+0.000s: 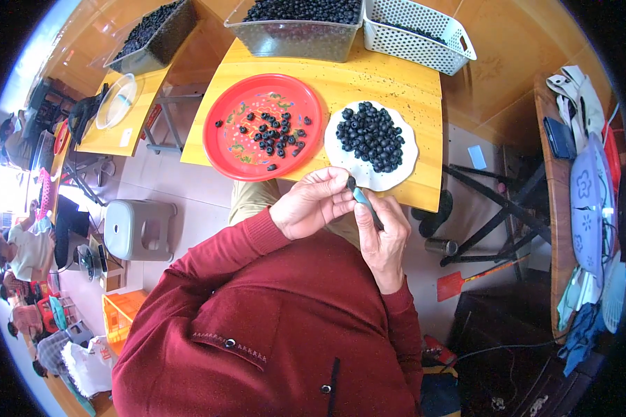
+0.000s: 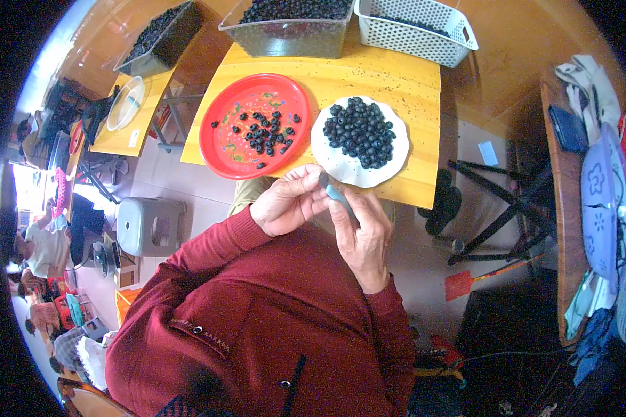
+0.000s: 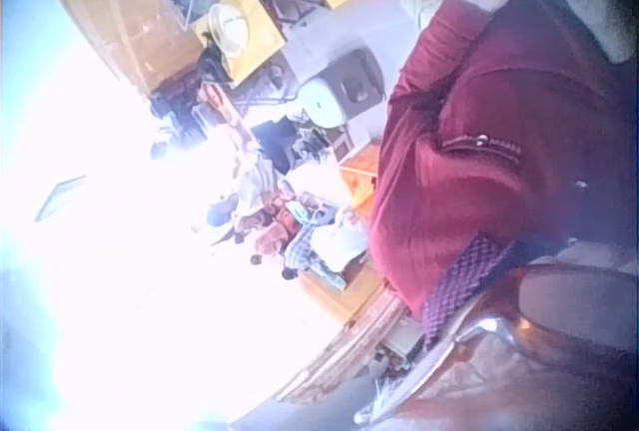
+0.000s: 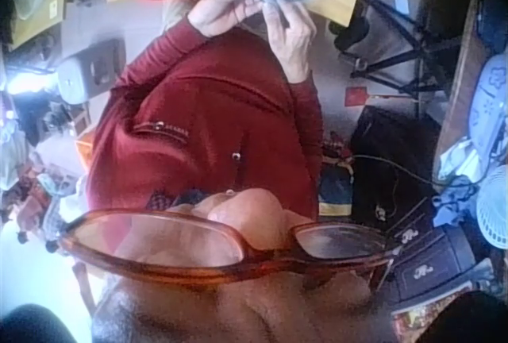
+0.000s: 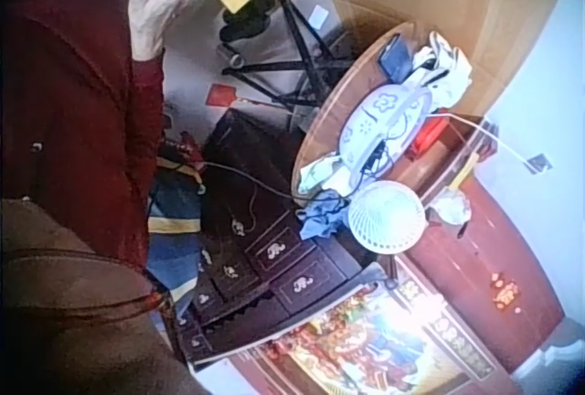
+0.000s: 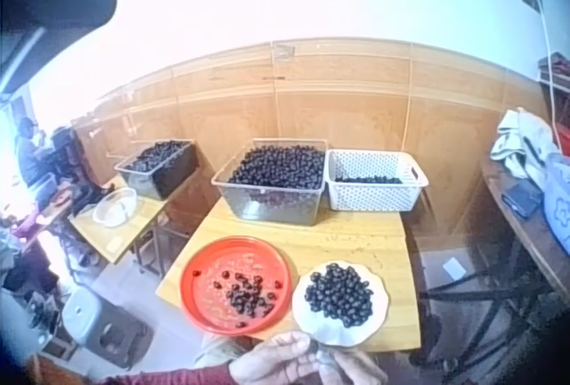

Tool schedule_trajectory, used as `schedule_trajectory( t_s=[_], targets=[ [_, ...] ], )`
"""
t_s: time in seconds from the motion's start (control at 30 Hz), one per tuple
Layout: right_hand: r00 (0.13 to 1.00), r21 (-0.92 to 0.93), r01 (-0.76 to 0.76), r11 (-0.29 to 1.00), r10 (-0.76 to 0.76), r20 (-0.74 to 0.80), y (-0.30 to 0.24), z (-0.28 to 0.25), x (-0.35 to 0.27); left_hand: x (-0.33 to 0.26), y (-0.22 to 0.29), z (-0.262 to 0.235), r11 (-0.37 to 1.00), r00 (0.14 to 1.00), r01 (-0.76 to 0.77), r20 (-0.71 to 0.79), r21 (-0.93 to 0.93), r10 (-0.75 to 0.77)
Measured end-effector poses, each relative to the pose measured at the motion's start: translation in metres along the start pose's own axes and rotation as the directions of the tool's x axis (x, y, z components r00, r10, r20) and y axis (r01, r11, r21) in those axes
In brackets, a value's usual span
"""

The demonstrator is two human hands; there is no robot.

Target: The person sorts blueberries by removing their stems with a small blue stem remover tool.

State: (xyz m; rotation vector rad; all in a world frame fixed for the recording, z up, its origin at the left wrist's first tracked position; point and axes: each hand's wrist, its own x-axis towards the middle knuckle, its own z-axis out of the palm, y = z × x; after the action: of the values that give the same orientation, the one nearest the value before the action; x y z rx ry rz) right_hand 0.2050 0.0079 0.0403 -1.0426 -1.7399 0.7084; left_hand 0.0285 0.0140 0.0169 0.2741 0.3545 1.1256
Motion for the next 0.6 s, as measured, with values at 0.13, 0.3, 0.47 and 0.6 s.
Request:
schedule_trajectory(
  t_s=[0.13, 0.3, 0.47, 0.6],
  targets=[
    [1.0, -0.019, -0.001, 1.0, 0.001, -0.007, 0.0, -0.001, -0.001, 0.0, -0.002, -0.005, 1.0, 1.0, 0.001, -0.013, 0.004, -0.001],
    [0.999, 0.007, -0.043, 0.999, 0.043, -0.007, -0.003, -0.004, -0.005, -0.005, 0.0, 0.001, 0.997, 0.999, -0.039, 0.013, 0.064, 0.038],
    [0.932, 0.048, -0.312, 0.949, 0.316, -0.175, 0.027, -0.018, -0.014, -0.016, -0.002, 0.022, 0.966, 0.996, -0.065, 0.072, 0.25, 0.048],
    [0.973, 0.039, -0.16, 0.986, 0.165, -0.161, 0.02, -0.013, -0.012, -0.01, 0.001, 0.013, 0.983, 0.999, -0.052, 0.027, 0.174, 0.048]
  ],
)
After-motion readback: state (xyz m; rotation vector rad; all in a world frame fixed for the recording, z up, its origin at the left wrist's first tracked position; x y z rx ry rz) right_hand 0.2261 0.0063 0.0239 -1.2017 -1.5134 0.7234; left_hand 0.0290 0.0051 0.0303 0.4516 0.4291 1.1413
